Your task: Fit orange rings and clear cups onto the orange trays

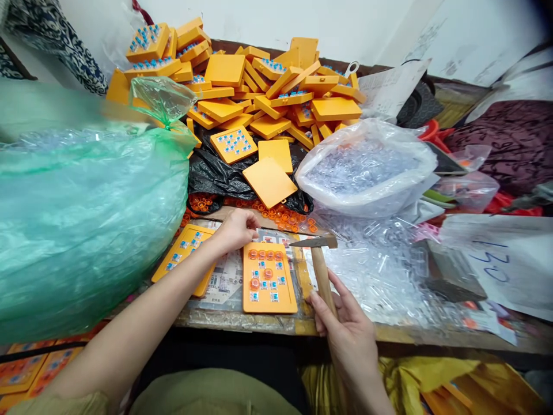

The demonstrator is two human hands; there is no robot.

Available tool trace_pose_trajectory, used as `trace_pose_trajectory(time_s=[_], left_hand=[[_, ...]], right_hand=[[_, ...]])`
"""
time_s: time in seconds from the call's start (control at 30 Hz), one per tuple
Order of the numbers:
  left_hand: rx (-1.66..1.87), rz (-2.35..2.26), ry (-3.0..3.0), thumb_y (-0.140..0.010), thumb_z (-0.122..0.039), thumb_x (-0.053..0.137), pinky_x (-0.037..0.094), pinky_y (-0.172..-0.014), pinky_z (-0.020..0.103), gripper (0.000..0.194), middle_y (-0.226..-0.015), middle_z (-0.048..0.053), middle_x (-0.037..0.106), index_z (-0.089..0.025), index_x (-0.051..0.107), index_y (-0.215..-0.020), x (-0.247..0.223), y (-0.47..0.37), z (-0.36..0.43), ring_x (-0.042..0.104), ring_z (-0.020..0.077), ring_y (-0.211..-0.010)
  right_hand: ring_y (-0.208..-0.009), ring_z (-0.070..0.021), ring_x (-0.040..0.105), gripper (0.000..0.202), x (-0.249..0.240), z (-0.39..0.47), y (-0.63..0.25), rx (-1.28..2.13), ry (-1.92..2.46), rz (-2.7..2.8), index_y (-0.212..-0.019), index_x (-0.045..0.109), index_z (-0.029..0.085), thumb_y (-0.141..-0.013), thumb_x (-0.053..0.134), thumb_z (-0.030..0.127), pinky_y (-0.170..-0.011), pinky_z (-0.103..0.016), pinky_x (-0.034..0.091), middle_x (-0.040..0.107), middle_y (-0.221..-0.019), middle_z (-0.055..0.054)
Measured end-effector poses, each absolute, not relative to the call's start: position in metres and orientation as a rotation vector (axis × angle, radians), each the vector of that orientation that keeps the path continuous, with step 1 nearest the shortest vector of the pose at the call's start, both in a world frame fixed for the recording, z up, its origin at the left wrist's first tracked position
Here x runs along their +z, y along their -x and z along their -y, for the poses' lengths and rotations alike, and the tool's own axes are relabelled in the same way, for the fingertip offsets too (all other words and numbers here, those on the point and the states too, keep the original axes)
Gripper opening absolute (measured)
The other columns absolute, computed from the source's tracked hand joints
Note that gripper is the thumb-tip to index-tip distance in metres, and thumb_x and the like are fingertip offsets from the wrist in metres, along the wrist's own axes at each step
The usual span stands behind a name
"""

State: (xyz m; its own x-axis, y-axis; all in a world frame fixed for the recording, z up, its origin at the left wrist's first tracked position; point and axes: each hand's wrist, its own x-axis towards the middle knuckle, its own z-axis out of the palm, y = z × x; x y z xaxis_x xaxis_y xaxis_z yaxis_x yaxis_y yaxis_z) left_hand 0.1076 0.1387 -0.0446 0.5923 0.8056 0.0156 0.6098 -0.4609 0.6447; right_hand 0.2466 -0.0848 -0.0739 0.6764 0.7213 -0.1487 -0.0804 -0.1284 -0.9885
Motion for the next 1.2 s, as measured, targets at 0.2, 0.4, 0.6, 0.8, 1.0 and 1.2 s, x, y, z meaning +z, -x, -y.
trace_pose_trajectory(time_s=[0.2, 0.4, 0.6, 0.8, 1.0, 1.2], left_hand=[[0.307, -1.185, -2.304, -0.072, -0.009, 0.064, 0.052, -0.076, 0.033, 0.012, -0.079, 0.011, 0.074, -0.014, 0.075, -0.072, -0.047, -0.105, -0.136, 0.068, 0.0256, -0.082], [0.359, -1.17, -2.374, -0.075, -0.006, 0.058, 0.051, -0.086, 0.035, 0.021, -0.09, 0.013, 0.073, -0.012, 0.076, -0.084, -0.043, -0.103, -0.128, 0.067, 0.0266, -0.09], [0.67, -0.802, -2.333, -0.082, -0.01, 0.053, 0.052, -0.09, 0.034, 0.051, -0.107, 0.007, 0.068, -0.02, 0.051, -0.132, -0.025, -0.083, -0.064, 0.064, 0.0201, -0.096], [0.688, -0.595, -2.292, -0.085, -0.004, 0.046, 0.053, -0.094, 0.035, 0.062, -0.119, 0.01, 0.062, -0.023, 0.032, -0.142, -0.043, -0.071, -0.024, 0.061, 0.0207, -0.107], [0.875, -0.617, -2.28, -0.083, -0.002, 0.049, 0.055, -0.088, 0.032, 0.072, -0.109, 0.007, 0.063, -0.028, 0.025, -0.145, -0.054, -0.073, -0.024, 0.063, 0.0191, -0.1], [0.924, -0.63, -2.255, -0.085, -0.005, 0.051, 0.054, -0.089, 0.029, 0.072, -0.111, 0.005, 0.062, -0.03, 0.023, -0.146, -0.056, -0.074, -0.03, 0.063, 0.0167, -0.099]], right_hand=[[-0.044, -0.0049, 0.044, 0.067, -0.074, 0.085, -0.246, 0.734, 1.567, 0.564, -0.133, 0.055, 0.028, -0.072, 0.079, 0.039, -0.039, -0.018, 0.04, 0.065, -0.076, 0.004], [-0.044, -0.0071, 0.049, 0.068, -0.071, 0.085, -0.244, 0.682, 1.604, 0.591, -0.133, 0.057, 0.026, -0.071, 0.079, 0.04, -0.038, -0.021, 0.044, 0.071, -0.085, 0.0], [-0.097, -0.0258, 0.07, 0.046, -0.065, 0.112, -0.236, 0.453, 1.735, 0.81, -0.121, 0.068, 0.027, -0.076, 0.074, 0.035, -0.081, -0.035, 0.059, 0.071, -0.115, -0.005], [-0.101, -0.0219, 0.07, 0.047, -0.06, 0.129, -0.23, 0.315, 1.676, 1.3, -0.125, 0.062, 0.036, -0.084, 0.065, 0.014, -0.091, -0.031, 0.056, 0.07, -0.119, 0.002], [-0.1, -0.0203, 0.071, 0.052, -0.052, 0.128, -0.224, 0.301, 1.661, 1.418, -0.132, 0.055, 0.038, -0.088, 0.057, 0.011, -0.082, -0.025, 0.058, 0.069, -0.12, 0.003], [-0.099, -0.0202, 0.071, 0.06, -0.047, 0.124, -0.23, 0.207, 1.662, 1.445, -0.136, 0.05, 0.042, -0.086, 0.059, 0.01, -0.082, -0.026, 0.059, 0.07, -0.119, 0.004]])
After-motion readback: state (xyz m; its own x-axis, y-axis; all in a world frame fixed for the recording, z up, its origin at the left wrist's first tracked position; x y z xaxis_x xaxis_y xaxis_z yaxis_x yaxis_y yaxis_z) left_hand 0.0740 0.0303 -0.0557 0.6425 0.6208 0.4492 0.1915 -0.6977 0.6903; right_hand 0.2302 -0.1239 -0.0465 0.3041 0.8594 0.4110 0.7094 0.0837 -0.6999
